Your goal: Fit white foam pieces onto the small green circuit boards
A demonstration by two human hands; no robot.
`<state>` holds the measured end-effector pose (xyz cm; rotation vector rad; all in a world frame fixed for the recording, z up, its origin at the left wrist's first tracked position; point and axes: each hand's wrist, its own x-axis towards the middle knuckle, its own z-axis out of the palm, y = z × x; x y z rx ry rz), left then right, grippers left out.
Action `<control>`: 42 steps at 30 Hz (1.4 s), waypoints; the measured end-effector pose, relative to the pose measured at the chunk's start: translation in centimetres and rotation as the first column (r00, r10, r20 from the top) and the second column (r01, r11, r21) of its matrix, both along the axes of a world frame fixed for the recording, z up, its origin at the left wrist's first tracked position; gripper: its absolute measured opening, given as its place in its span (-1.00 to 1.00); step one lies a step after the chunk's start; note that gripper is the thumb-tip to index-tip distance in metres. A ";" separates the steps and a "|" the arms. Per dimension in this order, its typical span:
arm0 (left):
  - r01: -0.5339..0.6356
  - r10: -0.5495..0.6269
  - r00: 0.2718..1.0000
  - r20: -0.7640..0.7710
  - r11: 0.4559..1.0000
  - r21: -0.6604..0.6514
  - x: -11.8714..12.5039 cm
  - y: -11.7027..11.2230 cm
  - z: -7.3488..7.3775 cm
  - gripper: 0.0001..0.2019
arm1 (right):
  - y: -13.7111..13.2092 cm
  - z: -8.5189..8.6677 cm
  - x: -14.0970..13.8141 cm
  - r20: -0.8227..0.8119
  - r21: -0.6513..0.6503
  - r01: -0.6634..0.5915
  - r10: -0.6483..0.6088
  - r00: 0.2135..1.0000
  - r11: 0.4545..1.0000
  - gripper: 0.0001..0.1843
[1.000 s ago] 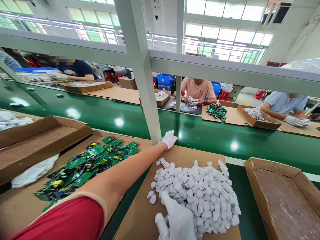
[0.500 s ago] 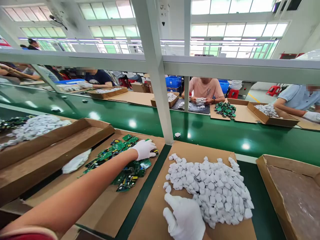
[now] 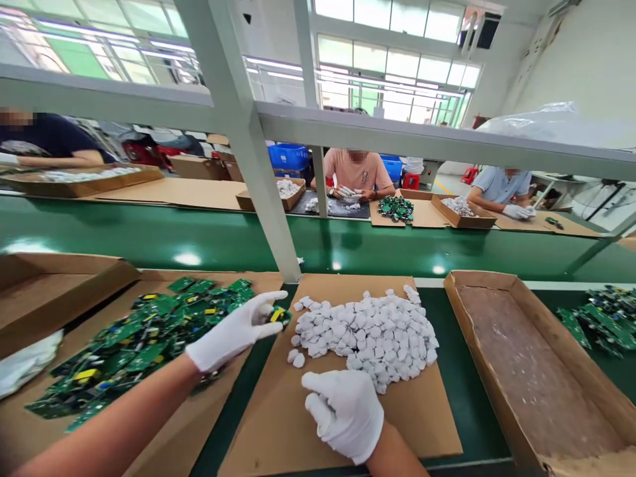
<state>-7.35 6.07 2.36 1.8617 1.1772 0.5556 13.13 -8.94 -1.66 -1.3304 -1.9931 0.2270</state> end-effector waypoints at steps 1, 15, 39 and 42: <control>0.087 -0.041 0.971 0.237 0.979 -0.186 1.1 -2.0 -0.4 -0.42 | -0.5 0.0 0.6 -0.043 0.009 0.013 -0.013 0.999 1.000 -0.69; 0.464 0.208 0.774 0.598 0.457 -0.759 10.7 -10.2 -3.3 -0.64 | -3.1 -0.5 10.9 0.179 -0.028 0.673 -0.659 0.731 0.739 -0.57; 0.560 0.245 0.711 0.660 0.372 -0.741 10.1 -8.1 -4.0 -0.61 | -3.9 -1.9 11.3 -0.053 -0.098 0.560 -0.567 0.822 0.822 -0.76; 0.563 0.296 0.668 0.683 0.400 -0.723 10.1 -7.9 -4.0 -0.59 | -4.4 -1.6 11.6 -0.459 -0.331 0.447 -0.555 0.694 0.831 -0.82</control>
